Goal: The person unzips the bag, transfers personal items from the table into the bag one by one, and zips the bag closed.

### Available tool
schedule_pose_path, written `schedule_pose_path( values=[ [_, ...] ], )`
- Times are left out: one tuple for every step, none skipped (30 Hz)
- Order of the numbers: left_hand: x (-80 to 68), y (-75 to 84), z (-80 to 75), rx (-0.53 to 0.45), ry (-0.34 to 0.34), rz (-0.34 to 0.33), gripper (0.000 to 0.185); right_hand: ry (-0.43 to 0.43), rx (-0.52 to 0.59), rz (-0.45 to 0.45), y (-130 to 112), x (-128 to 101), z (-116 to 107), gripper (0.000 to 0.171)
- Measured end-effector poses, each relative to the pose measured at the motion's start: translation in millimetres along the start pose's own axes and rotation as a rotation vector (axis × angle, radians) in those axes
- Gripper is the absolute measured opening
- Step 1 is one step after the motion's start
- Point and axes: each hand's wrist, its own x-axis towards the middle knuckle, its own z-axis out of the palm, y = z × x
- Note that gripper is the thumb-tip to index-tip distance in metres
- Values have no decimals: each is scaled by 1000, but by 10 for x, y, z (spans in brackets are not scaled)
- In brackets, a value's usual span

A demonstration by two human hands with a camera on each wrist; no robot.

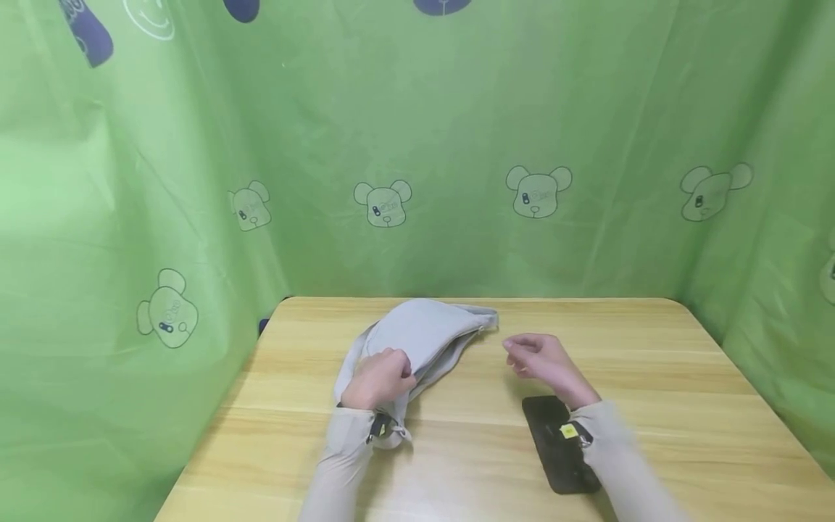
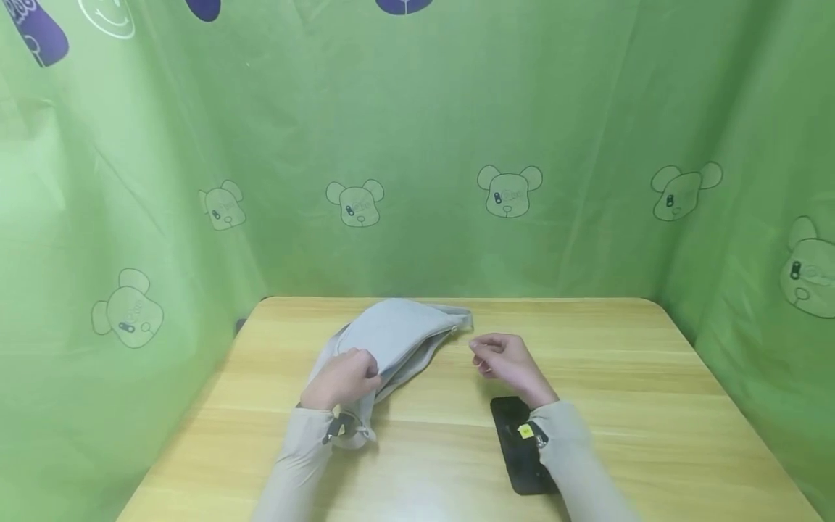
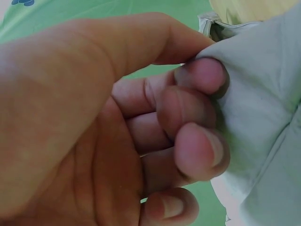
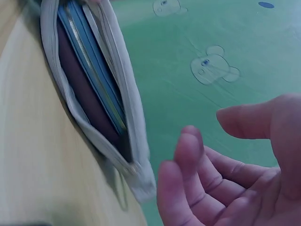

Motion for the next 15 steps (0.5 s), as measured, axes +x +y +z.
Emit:
schedule_pose_path(
  values=[
    [-1,-4,4,0,2,0,47,14,-21,-5,7,-31,-41,56],
    [-1,-7,7,1,2,0,47,29,-34,-3,16,-63,-77,55],
    [-1,-9,10,0,0,-2,46,40,-49,-1,21,-97,-105,55],
    [1,-13,14,1,0,-2,46,49,-66,-1,32,-127,-132,54],
    [2,-17,20,-1,3,-1,46,56,-85,-2,43,-156,-156,54],
    [4,-17,20,1,1,-2,46,62,-97,-1,56,-183,-178,54],
    [6,-17,21,0,3,1,46,66,-107,0,69,-210,-198,54],
    [9,-16,21,-1,2,3,46,68,-113,2,82,-236,-214,54],
    [11,-15,22,-3,4,5,45,70,-124,6,94,-258,-230,55],
    [14,-15,20,-2,6,7,45,70,-129,11,107,-277,-244,55],
    [17,-20,26,-4,11,10,45,67,-137,14,120,-297,-261,55],
    [20,-19,25,-3,10,11,46,68,-145,22,132,-315,-274,56],
    [22,-20,26,-4,11,12,46,70,-156,29,142,-335,-286,56],
    [23,-20,26,-5,12,12,46,73,-167,35,150,-353,-297,56],
    [24,-20,25,-7,12,13,46,76,-178,39,161,-367,-313,57]
  ],
)
